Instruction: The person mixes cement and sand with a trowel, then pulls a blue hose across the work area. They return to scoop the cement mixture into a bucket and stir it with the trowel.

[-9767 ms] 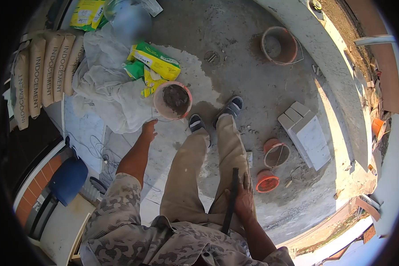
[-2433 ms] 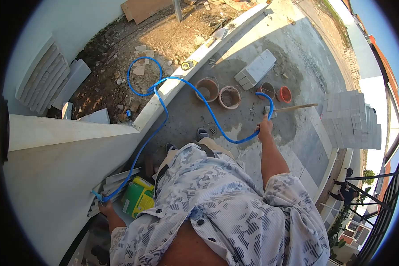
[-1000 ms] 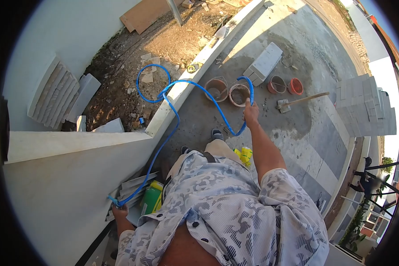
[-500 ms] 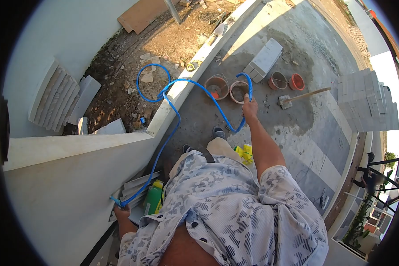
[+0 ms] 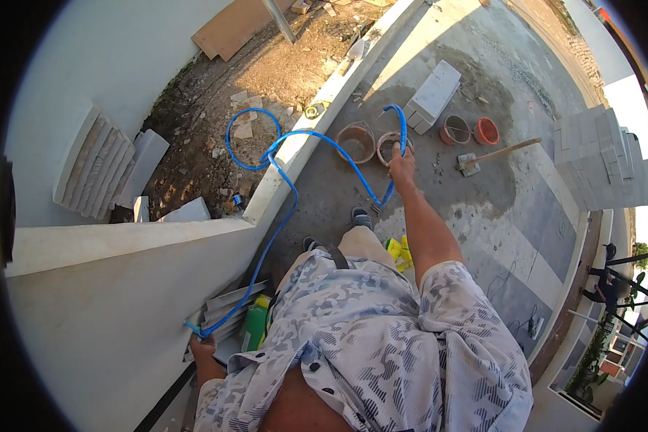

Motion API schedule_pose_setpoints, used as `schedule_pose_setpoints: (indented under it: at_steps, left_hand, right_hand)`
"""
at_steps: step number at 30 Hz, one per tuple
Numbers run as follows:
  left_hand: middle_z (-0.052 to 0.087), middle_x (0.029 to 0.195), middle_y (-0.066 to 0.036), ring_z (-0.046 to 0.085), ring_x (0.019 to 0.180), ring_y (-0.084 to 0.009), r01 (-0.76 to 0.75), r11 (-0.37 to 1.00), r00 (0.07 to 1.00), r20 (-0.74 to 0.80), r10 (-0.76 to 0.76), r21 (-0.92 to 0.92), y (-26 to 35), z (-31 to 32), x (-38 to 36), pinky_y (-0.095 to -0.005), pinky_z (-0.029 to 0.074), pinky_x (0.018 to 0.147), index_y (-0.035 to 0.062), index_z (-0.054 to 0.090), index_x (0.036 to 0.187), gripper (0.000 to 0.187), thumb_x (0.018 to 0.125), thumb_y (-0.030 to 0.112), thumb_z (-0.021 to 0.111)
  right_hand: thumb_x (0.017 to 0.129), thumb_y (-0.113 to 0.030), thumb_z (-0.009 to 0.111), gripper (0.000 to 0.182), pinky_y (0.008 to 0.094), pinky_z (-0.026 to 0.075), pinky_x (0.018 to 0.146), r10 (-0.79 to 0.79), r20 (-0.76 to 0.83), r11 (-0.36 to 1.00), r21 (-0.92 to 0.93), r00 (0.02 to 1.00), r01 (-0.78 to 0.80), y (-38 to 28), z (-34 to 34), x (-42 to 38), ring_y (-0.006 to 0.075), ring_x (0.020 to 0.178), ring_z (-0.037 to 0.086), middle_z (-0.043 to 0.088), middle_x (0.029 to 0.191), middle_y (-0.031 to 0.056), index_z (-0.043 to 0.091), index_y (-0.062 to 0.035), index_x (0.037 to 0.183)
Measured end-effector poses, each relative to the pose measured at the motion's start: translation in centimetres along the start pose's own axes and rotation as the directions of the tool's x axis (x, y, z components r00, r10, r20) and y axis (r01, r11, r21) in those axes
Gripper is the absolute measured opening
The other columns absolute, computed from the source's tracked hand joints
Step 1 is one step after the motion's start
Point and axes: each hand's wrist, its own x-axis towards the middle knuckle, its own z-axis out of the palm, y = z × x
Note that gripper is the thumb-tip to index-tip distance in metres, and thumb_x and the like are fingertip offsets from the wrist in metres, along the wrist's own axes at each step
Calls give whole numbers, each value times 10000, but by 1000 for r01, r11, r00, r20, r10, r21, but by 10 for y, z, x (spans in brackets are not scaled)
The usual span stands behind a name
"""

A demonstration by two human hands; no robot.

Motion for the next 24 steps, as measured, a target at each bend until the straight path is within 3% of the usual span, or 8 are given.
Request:
schedule_pose_setpoints:
  at_steps: [5,9,12,20,24]
  left_hand:
    - [679,1156,-117,688,1040,-278,-5,1000,1000,-7,5,1,0,-2,-4,-446,574,850,73,582,1252,494,931,440,660]
    - [689,1113,-142,686,991,-283,-47,999,998,-33,47,2,-3,-1,-9,-419,571,882,41,607,1200,507,958,485,631]
    - [686,1111,-144,685,991,-284,-29,999,999,-36,30,13,-2,-1,-13,-423,568,887,43,594,1217,517,953,485,639]
    - [680,1099,-130,679,992,-276,-27,1000,998,-59,28,13,0,5,-13,-432,556,865,51,583,1212,499,947,468,653]
    - [598,1222,-106,639,1067,-262,-80,996,997,15,79,45,-1,-4,-8,-421,559,858,68,569,1251,577,884,493,705]
  right_hand:
    - [1055,-446,554,398,304,428,430,-1,35,1000,-10,999,2,8,5,4,118,468,486,523,641,27,594,-91,1231]
    - [1055,-441,557,424,306,431,439,-1,46,1000,25,999,0,7,4,-7,114,478,490,517,644,24,588,-88,1287]
    - [1057,-435,555,417,306,432,439,-3,49,1000,9,999,3,10,2,-9,117,478,487,507,638,21,588,-86,1283]
    - [1059,-439,541,375,326,447,434,28,-155,997,-67,988,-38,33,-26,9,132,473,489,507,641,24,582,-83,1167]
    - [1063,-443,527,371,332,461,444,59,-226,996,-46,972,-71,36,-49,17,142,482,495,518,656,37,572,-80,1128]
